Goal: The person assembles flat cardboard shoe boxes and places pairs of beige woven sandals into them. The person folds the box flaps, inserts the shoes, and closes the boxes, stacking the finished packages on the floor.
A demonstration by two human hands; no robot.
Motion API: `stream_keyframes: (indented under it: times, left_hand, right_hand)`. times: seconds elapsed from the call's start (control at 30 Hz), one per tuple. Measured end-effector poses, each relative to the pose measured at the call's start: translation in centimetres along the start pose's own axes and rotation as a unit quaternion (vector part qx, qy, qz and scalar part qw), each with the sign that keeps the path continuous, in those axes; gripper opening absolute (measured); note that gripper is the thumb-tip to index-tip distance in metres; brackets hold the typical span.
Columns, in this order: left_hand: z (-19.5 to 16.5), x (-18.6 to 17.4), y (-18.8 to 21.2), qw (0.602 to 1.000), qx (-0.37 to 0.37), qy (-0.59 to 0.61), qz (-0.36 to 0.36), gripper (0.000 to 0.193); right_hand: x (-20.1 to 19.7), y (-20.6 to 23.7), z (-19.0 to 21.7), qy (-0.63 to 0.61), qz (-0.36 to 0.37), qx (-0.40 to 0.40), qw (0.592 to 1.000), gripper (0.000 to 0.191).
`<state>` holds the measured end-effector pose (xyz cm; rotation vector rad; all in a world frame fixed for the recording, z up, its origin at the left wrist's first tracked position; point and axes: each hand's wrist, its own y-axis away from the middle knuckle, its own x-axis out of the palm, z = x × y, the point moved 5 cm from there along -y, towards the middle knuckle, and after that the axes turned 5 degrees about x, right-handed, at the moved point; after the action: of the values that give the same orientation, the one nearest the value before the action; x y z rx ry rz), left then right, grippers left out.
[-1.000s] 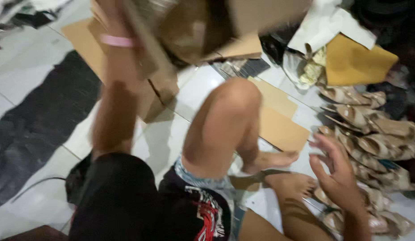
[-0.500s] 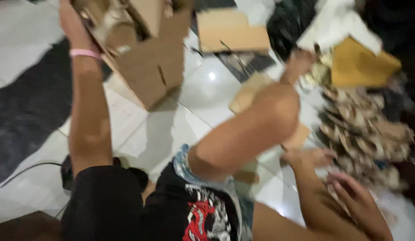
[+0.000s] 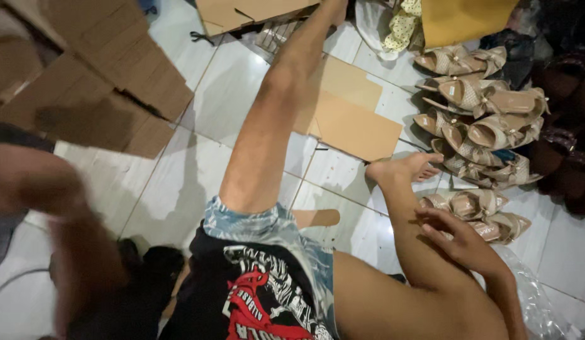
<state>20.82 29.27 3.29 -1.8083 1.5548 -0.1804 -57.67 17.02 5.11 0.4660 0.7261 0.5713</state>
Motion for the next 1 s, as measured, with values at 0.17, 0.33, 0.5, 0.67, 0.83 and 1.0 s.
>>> stream_keyframes:
  times: [0.17, 0.33, 0.5, 0.67, 0.83, 1.0]
  left_hand:
    - [-20.8, 3.8, 22.9, 0.846, 0.162, 0.356, 0.363, 0.033]
    - [-25.8, 18.0, 39.1, 0.763, -0.015, 0.318, 0.562, 0.052]
    - [-21.6, 23.9, 39.5, 0.868, 0.126, -0.003, 0.480, 0.064]
    - [-21.1, 25.6, 39.1, 0.870, 0.037, -0.028, 0.491, 0.067]
    - [-20.3, 27.5, 38.7, 0.806, -0.020, -0.066, 0.587, 0.045]
    - [-17.9, 27.9, 39.5, 0.784, -0.182, 0.142, 0.577, 0.032]
  right_hand:
    - [-3.5, -6.2, -0.7, 0.140, 0.051, -0.038, 0.988, 0.055]
    - [-6.1, -19.9, -2.9, 0.071, -0.008, -0.084, 0.994, 0.057]
    - [-3.6, -30.4, -5.5, -0.008, -0.251, -0.025, 0.968, 0.070]
    - [0.6, -32.2, -6.5, -0.078, -0.340, 0.081, 0.934, 0.056]
    - [1.0, -32.1, -7.6, -0.195, -0.361, 0.010, 0.912, 0.048]
    - [1.5, -33.0, -10.4, -0.240, -0.344, 0.066, 0.906, 0.033]
